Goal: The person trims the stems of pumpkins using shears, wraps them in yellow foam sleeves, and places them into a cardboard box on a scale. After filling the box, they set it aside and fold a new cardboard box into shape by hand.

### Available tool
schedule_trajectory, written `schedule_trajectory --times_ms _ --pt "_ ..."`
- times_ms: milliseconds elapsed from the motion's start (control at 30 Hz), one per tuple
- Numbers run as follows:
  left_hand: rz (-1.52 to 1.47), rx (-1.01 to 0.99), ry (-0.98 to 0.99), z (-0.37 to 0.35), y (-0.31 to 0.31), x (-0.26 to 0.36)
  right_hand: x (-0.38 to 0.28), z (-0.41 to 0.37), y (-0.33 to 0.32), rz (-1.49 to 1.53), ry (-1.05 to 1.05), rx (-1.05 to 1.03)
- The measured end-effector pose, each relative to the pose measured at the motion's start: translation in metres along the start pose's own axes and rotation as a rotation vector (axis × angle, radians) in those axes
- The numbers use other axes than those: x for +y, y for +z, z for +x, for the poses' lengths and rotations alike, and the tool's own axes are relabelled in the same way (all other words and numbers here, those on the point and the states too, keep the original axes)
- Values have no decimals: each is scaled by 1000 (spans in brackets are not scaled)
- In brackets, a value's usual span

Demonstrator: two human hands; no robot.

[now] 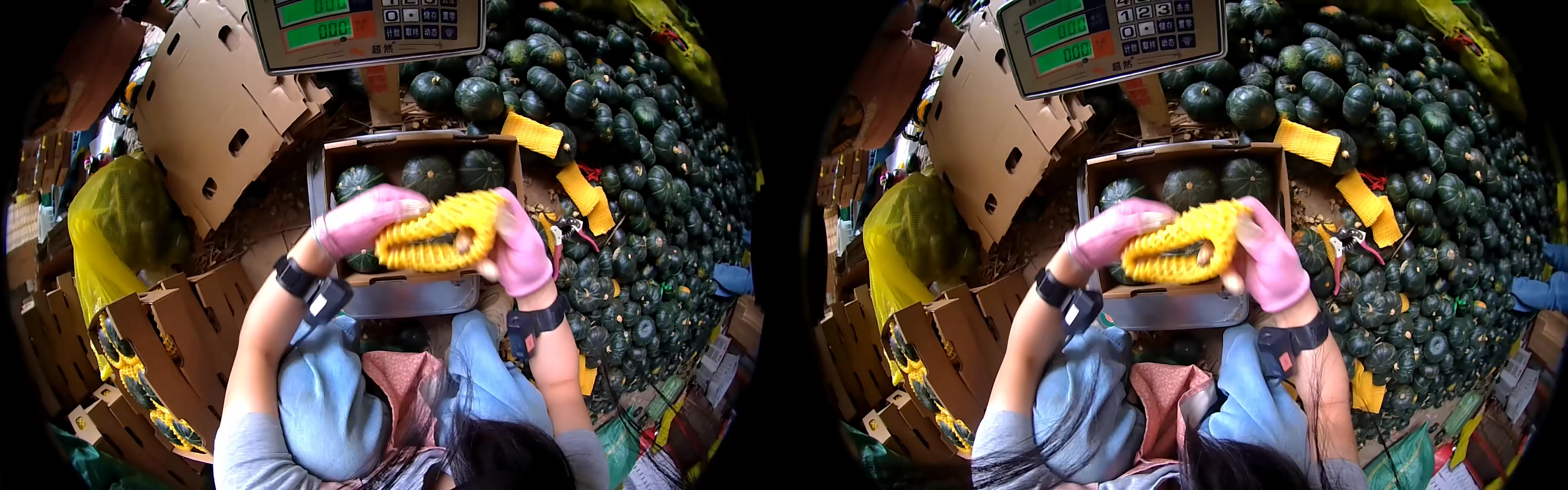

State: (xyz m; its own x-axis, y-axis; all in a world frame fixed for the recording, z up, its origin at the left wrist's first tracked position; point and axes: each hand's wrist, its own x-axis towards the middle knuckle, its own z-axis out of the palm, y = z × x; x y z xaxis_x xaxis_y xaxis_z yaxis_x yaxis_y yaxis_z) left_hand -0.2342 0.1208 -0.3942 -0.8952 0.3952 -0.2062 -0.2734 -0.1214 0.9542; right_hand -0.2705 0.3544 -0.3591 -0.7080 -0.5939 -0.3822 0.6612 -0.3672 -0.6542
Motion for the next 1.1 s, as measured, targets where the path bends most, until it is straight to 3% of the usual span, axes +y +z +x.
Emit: schedule_trajectory --times_ms 33,100,133,167,233,333,367,433,500,533,633,667,767,833,900,967,1000,1100 --pt "-123 37 -208 10 -8 7 -12 10 5 -270 126 96" --pt "293 346 -132 30 -14 -8 7 38 -12 -685 121 424" --pt "548 449 -79 35 -6 -10 14 47 -10 -757 153 454" --pt "842 566 98 40 1 -20 24 56 -9 -826 191 485" --pt "796 588 52 55 2 -36 32 73 -3 -758 241 496" --pt "537 545 -8 54 2 -22 41 83 -7 -985 106 513" --pt "427 494 -56 42 6 -5 46 69 -9 -1120 -165 496" --pt "385 375 2 6 18 11 25 22 5 -1060 -117 297" --pt "392 287 8 -20 31 -8 29 -8 13 -1078 11 370" --pt "316 312 -15 -26 40 -15 48 -3 1 -1179 -315 363" --pt "186 424 58 -17 53 -26 58 4 -5 -1167 -470 491" --pt "178 475 47 -17 54 -31 57 7 -7 -1096 -389 502" --pt "149 633 63 -11 54 -41 65 17 -13 -1087 -423 574" --pt "-121 693 32 -5 45 -52 77 23 -25 -918 -429 547" --pt "-54 697 26 -6 34 -50 79 24 -27 -900 -416 554" --pt "582 562 -65 -9 24 -39 74 26 -23 -1006 -423 565" --pt "729 646 179 -7 25 -35 69 26 -19 -1112 -429 578" --pt "792 743 238 -15 33 -13 54 16 -8 -1461 -604 634"
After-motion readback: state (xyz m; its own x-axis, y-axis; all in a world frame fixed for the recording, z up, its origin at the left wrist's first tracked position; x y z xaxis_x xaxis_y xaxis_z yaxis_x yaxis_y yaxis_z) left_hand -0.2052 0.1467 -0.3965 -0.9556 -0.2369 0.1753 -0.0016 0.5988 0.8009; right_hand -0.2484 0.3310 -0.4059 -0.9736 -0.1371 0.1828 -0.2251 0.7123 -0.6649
